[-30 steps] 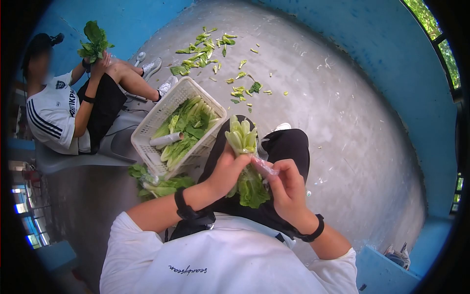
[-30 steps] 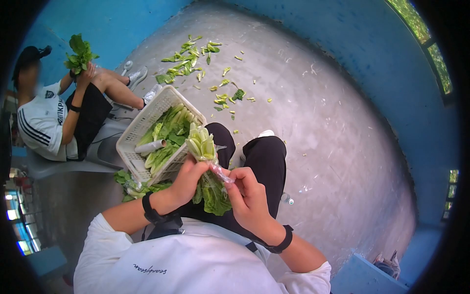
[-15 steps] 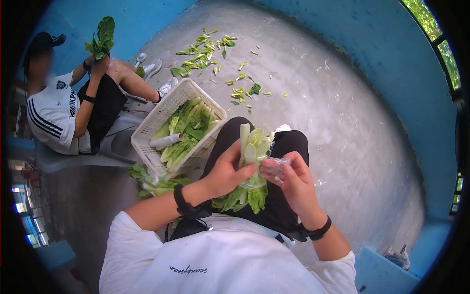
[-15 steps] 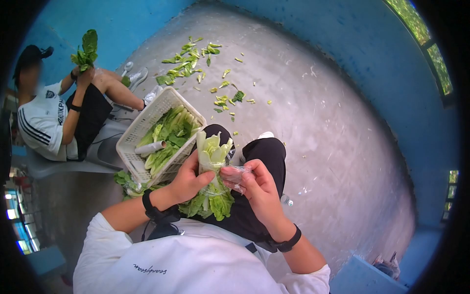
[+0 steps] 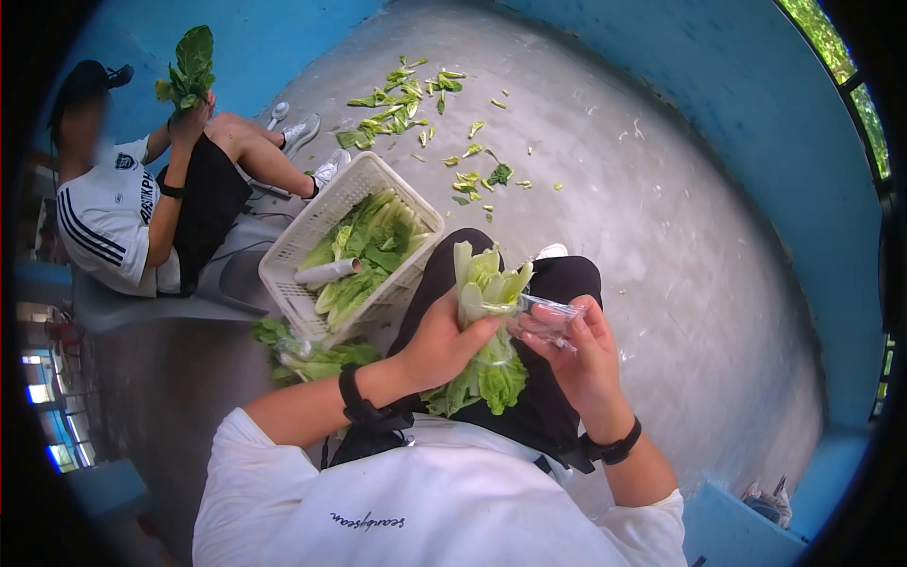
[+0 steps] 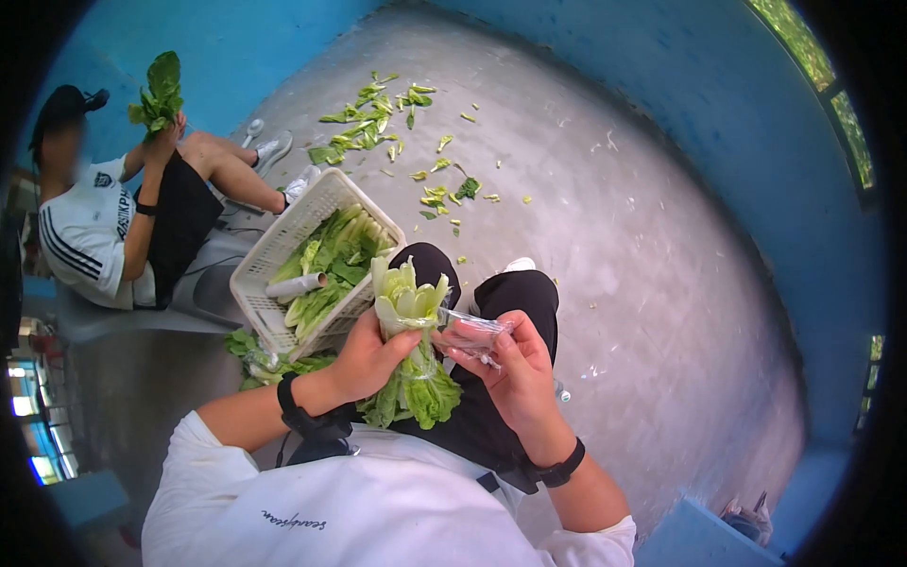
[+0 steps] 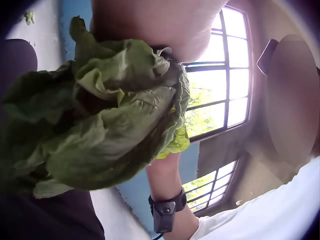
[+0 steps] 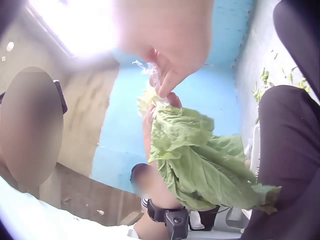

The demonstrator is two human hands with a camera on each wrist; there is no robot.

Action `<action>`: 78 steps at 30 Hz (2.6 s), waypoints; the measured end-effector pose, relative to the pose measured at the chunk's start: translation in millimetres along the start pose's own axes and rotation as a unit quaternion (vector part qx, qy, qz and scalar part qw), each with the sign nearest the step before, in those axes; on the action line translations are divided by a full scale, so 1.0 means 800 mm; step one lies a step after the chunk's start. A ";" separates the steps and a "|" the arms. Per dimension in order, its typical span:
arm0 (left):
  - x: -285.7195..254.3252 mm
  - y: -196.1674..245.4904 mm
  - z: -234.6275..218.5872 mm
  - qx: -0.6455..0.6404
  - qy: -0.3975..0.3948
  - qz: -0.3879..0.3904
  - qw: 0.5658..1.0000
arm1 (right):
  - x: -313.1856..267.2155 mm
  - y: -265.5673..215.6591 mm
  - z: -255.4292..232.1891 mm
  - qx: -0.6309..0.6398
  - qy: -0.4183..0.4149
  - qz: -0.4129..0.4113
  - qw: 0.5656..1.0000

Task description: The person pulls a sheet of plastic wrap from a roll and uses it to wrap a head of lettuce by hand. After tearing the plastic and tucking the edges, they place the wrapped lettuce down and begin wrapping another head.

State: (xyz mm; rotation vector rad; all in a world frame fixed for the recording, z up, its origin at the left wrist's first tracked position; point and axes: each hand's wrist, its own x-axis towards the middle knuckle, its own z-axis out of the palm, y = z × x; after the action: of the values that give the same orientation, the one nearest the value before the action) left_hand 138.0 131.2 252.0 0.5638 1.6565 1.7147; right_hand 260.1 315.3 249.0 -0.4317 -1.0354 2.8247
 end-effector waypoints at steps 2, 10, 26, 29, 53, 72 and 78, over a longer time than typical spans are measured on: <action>0.002 0.004 -0.003 0.015 0.010 -0.010 1.000 | -0.003 0.000 -0.001 -0.013 -0.006 -0.011 1.000; 0.001 -0.008 0.014 0.058 0.074 0.045 0.995 | -0.025 0.012 0.031 -0.203 0.000 -0.050 0.978; -0.001 0.017 0.003 -0.094 -0.114 -0.037 0.988 | -0.012 -0.005 0.032 -0.171 0.032 -0.052 0.983; 0.001 0.013 0.000 -0.005 -0.130 -0.034 0.991 | -0.012 0.003 0.027 -0.210 0.034 -0.059 0.975; 0.004 0.020 0.017 0.111 0.019 0.006 0.994 | -0.028 0.029 0.056 -0.137 0.119 -0.171 0.968; 0.011 0.007 0.024 0.241 0.005 0.148 0.959 | 0.003 0.007 0.052 -0.171 0.123 -0.064 0.975; 0.020 0.026 0.014 0.251 -0.043 0.082 0.964 | 0.003 0.007 0.039 -0.149 0.114 -0.044 0.981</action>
State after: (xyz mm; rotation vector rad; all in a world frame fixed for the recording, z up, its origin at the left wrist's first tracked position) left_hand 132.0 151.3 271.1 1.0205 2.0352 1.3457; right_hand 248.5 292.3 267.3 -0.7002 -1.3896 2.4753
